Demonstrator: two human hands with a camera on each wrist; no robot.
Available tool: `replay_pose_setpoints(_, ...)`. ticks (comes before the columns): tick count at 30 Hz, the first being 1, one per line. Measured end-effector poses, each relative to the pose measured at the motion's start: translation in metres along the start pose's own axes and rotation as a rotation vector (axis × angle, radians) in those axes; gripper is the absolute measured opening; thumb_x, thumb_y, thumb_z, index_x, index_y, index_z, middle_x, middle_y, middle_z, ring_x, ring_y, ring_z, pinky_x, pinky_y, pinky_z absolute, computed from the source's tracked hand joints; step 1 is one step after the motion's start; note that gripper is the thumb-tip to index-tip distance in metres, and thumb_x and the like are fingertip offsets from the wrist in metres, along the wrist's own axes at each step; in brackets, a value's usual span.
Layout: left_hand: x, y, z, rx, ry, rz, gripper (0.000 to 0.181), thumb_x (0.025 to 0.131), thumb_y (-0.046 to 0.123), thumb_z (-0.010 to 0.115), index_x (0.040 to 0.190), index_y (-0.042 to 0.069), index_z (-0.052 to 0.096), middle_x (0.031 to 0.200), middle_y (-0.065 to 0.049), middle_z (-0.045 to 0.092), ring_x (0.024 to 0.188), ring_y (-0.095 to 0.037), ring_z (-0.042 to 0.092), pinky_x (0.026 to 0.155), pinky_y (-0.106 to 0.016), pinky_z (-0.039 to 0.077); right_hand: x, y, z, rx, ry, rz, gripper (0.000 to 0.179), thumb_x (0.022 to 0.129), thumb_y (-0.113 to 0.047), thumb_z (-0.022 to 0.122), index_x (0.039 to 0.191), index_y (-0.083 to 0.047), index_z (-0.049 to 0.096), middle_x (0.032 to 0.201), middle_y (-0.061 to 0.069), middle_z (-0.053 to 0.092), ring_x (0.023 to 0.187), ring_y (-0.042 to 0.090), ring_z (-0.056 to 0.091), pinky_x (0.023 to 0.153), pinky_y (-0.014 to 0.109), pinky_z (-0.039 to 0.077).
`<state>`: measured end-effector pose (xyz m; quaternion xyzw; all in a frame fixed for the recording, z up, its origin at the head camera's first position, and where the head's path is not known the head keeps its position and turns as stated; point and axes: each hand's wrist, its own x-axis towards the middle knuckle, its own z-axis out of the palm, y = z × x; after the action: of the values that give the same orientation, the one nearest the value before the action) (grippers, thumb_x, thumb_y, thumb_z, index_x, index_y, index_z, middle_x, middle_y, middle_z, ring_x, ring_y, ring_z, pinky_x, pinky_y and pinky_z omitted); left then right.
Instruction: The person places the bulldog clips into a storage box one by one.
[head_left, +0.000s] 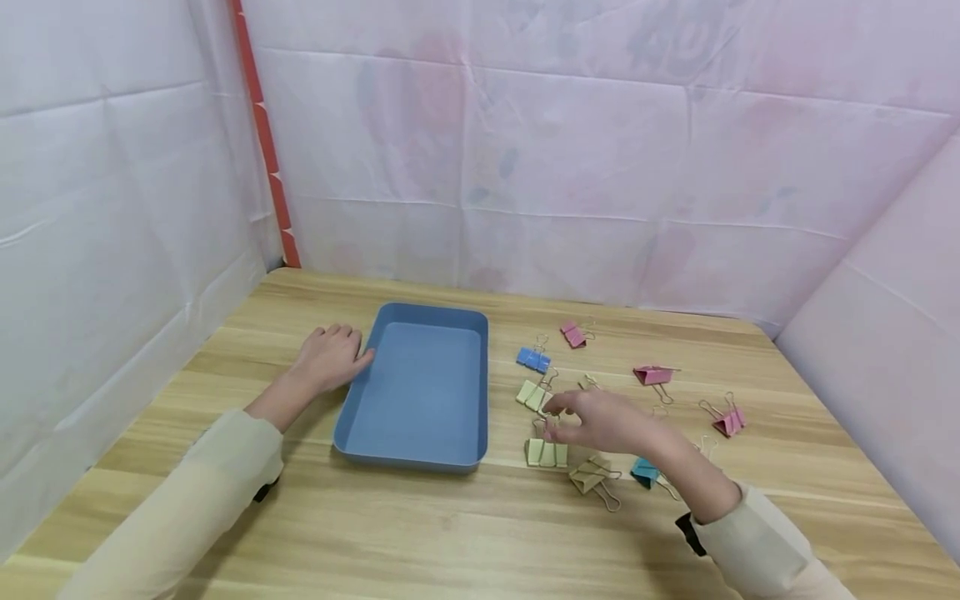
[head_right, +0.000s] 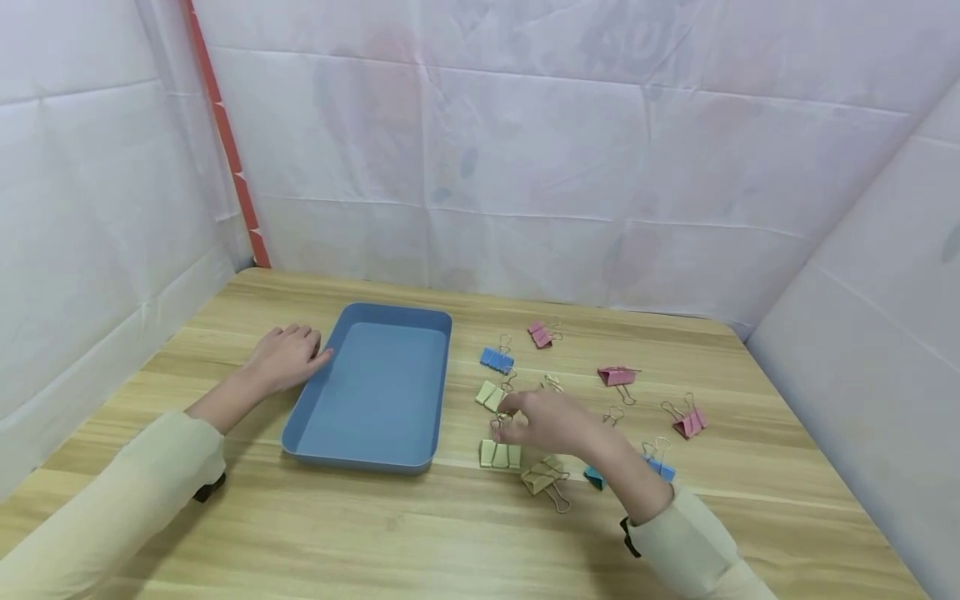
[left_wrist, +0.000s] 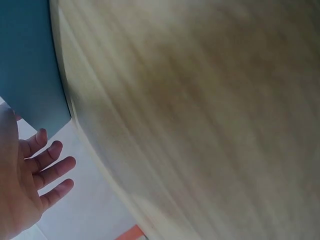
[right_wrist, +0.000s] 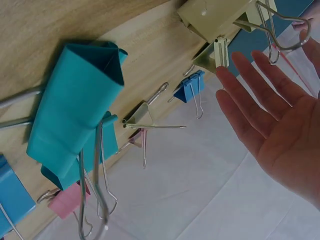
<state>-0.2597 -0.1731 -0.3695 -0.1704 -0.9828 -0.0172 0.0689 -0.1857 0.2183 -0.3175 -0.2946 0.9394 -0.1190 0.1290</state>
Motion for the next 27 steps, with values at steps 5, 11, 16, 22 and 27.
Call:
replay_pose_setpoints(5, 0.002, -0.001, 0.001, 0.004, -0.006, 0.005, 0.045, 0.093, 0.034, 0.041, 0.105, -0.007, 0.059, 0.109, -0.022, 0.057, 0.105, -0.037, 0.050, 0.086, -0.053, 0.037, -0.002, 0.001, 0.002, -0.005, -0.008, -0.023, 0.040, 0.087, -0.033, 0.062, 0.114, -0.003, 0.060, 0.103, 0.006, 0.064, 0.094, 0.025, 0.060, 0.078, 0.042, 0.047)
replay_pose_setpoints(11, 0.003, 0.000, 0.003, 0.008, -0.007, 0.006, 0.043, 0.094, 0.031, 0.040, 0.103, -0.006, 0.060, 0.107, -0.021, 0.058, 0.104, -0.037, 0.051, 0.086, -0.052, 0.037, -0.004, 0.001, 0.006, 0.031, 0.002, -0.004, 0.042, 0.084, -0.026, 0.066, 0.116, -0.001, 0.056, 0.099, 0.006, 0.063, 0.090, 0.023, 0.061, 0.075, 0.039, 0.049)
replay_pose_setpoints(16, 0.002, 0.000, 0.003, -0.010, -0.014, -0.004, 0.044, 0.094, 0.032, 0.039, 0.105, -0.006, 0.060, 0.110, -0.021, 0.058, 0.105, -0.037, 0.050, 0.088, -0.052, 0.036, -0.003, 0.001, 0.012, 0.137, -0.016, 0.038, 0.039, 0.083, -0.019, 0.067, 0.114, 0.001, 0.055, 0.091, 0.000, 0.061, 0.083, 0.016, 0.059, 0.071, 0.033, 0.048)
replay_pose_setpoints(22, 0.000, -0.002, 0.003, -0.021, -0.020, -0.005, 0.045, 0.094, 0.032, 0.038, 0.105, -0.006, 0.060, 0.111, -0.022, 0.058, 0.106, -0.038, 0.050, 0.088, -0.053, 0.036, -0.002, 0.001, 0.021, 0.171, 0.032, 0.012, 0.026, 0.081, -0.011, 0.069, 0.102, -0.001, 0.058, 0.082, -0.004, 0.059, 0.077, 0.013, 0.058, 0.067, 0.027, 0.048)
replay_pose_setpoints(27, -0.001, -0.002, 0.004, -0.029, -0.013, -0.003, 0.044, 0.094, 0.032, 0.038, 0.104, -0.006, 0.058, 0.110, -0.022, 0.057, 0.103, -0.038, 0.051, 0.086, -0.052, 0.037, -0.003, 0.002, 0.026, 0.186, 0.098, 0.012, 0.015, 0.078, -0.009, 0.070, 0.090, -0.005, 0.061, 0.076, -0.005, 0.056, 0.071, 0.010, 0.054, 0.063, 0.025, 0.046)
